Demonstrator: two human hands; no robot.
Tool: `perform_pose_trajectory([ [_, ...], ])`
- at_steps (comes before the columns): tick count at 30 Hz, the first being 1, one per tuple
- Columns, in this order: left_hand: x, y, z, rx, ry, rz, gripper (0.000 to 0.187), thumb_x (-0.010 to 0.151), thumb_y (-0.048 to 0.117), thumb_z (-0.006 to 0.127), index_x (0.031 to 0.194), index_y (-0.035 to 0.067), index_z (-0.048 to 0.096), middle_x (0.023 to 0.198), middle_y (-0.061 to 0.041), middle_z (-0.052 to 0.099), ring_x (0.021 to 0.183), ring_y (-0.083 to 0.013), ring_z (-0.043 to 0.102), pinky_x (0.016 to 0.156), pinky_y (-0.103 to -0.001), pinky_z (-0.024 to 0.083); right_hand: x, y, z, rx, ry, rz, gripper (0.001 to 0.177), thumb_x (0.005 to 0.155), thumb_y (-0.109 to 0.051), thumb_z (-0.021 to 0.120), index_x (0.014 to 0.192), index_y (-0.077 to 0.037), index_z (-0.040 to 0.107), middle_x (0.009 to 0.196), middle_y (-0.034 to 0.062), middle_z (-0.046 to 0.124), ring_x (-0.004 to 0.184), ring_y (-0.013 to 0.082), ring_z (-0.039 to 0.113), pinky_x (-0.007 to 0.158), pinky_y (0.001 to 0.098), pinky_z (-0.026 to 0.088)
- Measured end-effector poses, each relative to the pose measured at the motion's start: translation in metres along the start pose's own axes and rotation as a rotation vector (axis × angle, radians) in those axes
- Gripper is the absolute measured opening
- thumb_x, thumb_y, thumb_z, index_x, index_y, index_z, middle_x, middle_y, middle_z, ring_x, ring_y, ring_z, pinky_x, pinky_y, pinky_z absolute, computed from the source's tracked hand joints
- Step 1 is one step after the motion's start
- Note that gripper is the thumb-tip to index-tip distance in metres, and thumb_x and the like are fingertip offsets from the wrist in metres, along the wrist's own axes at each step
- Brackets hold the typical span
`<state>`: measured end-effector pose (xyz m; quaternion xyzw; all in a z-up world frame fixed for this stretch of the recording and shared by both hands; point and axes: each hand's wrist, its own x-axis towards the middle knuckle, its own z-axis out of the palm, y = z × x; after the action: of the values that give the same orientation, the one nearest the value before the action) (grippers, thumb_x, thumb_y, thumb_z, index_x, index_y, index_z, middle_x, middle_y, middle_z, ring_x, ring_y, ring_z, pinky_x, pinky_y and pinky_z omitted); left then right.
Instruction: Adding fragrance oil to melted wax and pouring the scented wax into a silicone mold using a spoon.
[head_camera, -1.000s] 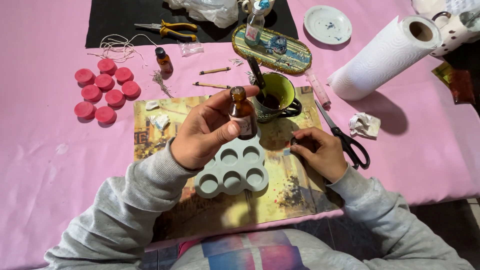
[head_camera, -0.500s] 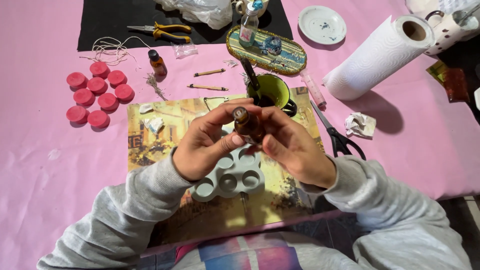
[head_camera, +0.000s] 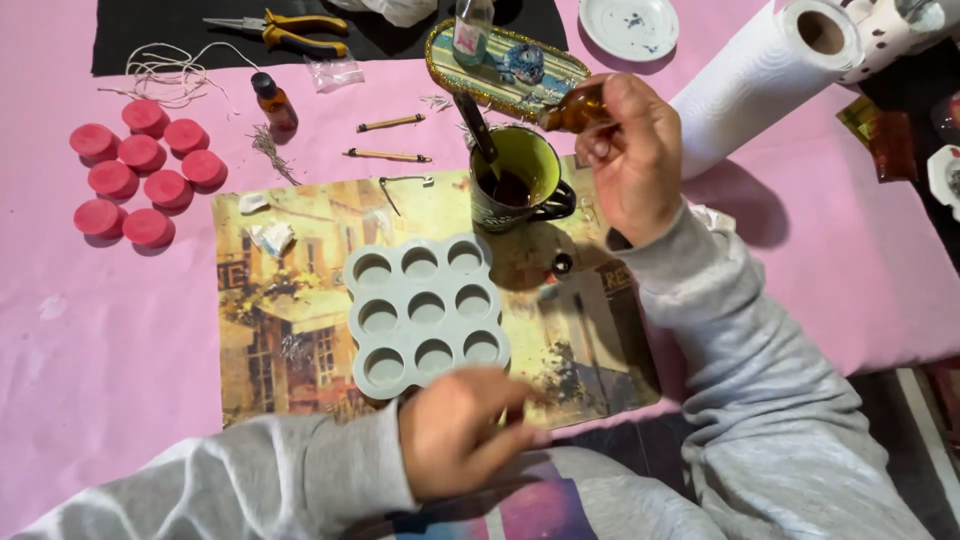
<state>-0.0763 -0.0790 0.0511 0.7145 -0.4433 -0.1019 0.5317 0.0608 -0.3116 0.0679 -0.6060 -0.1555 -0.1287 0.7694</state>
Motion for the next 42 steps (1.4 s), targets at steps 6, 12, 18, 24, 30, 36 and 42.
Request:
perform_pose_trajectory([
  [6, -0.042, -0.043, 0.032, -0.386, -0.399, -0.307, 0.017, 0.095, 0.018, 0.061, 0.081, 0.006, 0.060, 0.057, 0.000, 0.051, 0.048, -0.0128, 0.043, 0.047, -0.027, 0.038, 0.010, 0.036, -0.020, -0.073, 0.034, 0.014, 0.011, 0.089, -0.019, 0.063, 0.089, -0.008, 0.065, 0.070, -0.0021, 0.062, 0.045, 0.0021, 0.036, 0.041, 0.0144, 0.030],
  [12, -0.041, -0.048, 0.030, -0.450, -0.413, -0.180, 0.027, 0.096, 0.025, 0.060, 0.079, 0.004, 0.063, 0.052, -0.001, 0.050, 0.043, -0.0131, 0.041, 0.044, -0.026, 0.036, 0.018, 0.031, -0.021, -0.344, -0.097, -0.169, 0.014, 0.091, -0.010, 0.063, 0.100, 0.000, 0.061, 0.083, 0.0103, 0.065, 0.067, 0.0167, 0.064, 0.065, 0.0245, 0.058],
  [18, -0.042, -0.056, 0.033, -0.475, -0.444, -0.198, 0.032, 0.097, 0.028, 0.059, 0.074, 0.006, 0.057, 0.051, 0.000, 0.048, 0.041, -0.0126, 0.041, 0.043, -0.026, 0.037, 0.014, 0.001, -0.002, -0.512, -0.225, -0.337, 0.022, 0.089, -0.012, 0.068, 0.098, 0.006, 0.058, 0.077, 0.0116, 0.063, 0.061, 0.0166, 0.061, 0.057, 0.0221, 0.048],
  [24, -0.041, -0.052, 0.030, -0.424, -0.448, -0.199, 0.029, 0.098, 0.026, 0.058, 0.076, 0.006, 0.058, 0.052, -0.001, 0.049, 0.043, -0.0143, 0.042, 0.045, -0.027, 0.038, 0.006, 0.008, 0.000, -0.581, -0.185, -0.381, 0.023, 0.090, -0.012, 0.068, 0.099, 0.007, 0.059, 0.074, 0.0089, 0.060, 0.055, 0.0121, 0.049, 0.052, 0.0218, 0.039],
  [30, -0.041, -0.052, 0.030, -0.436, -0.440, -0.208, 0.029, 0.097, 0.026, 0.058, 0.077, 0.005, 0.060, 0.052, -0.001, 0.050, 0.043, -0.0142, 0.043, 0.044, -0.027, 0.039, 0.003, 0.015, 0.001, -0.641, -0.192, -0.388, 0.024, 0.090, -0.018, 0.068, 0.093, 0.005, 0.060, 0.068, 0.0064, 0.057, 0.051, 0.0115, 0.044, 0.048, 0.0235, 0.036],
  [36, -0.040, -0.052, 0.029, -0.430, -0.437, -0.175, 0.030, 0.098, 0.025, 0.057, 0.075, 0.005, 0.057, 0.051, -0.002, 0.049, 0.042, -0.0150, 0.043, 0.044, -0.028, 0.039, 0.006, 0.015, -0.001, -0.699, -0.201, -0.467, 0.026, 0.090, -0.018, 0.068, 0.088, 0.007, 0.062, 0.063, 0.0062, 0.055, 0.047, 0.0130, 0.040, 0.045, 0.0257, 0.034],
  [42, -0.041, -0.054, 0.030, -0.434, -0.432, -0.179, 0.030, 0.098, 0.025, 0.057, 0.075, 0.005, 0.057, 0.052, -0.001, 0.049, 0.042, -0.0151, 0.043, 0.044, -0.028, 0.039, -0.001, 0.011, 0.004, -0.650, -0.153, -0.393, 0.018, 0.090, -0.011, 0.068, 0.093, 0.004, 0.059, 0.066, 0.0035, 0.052, 0.053, 0.0097, 0.040, 0.050, 0.0227, 0.033],
])
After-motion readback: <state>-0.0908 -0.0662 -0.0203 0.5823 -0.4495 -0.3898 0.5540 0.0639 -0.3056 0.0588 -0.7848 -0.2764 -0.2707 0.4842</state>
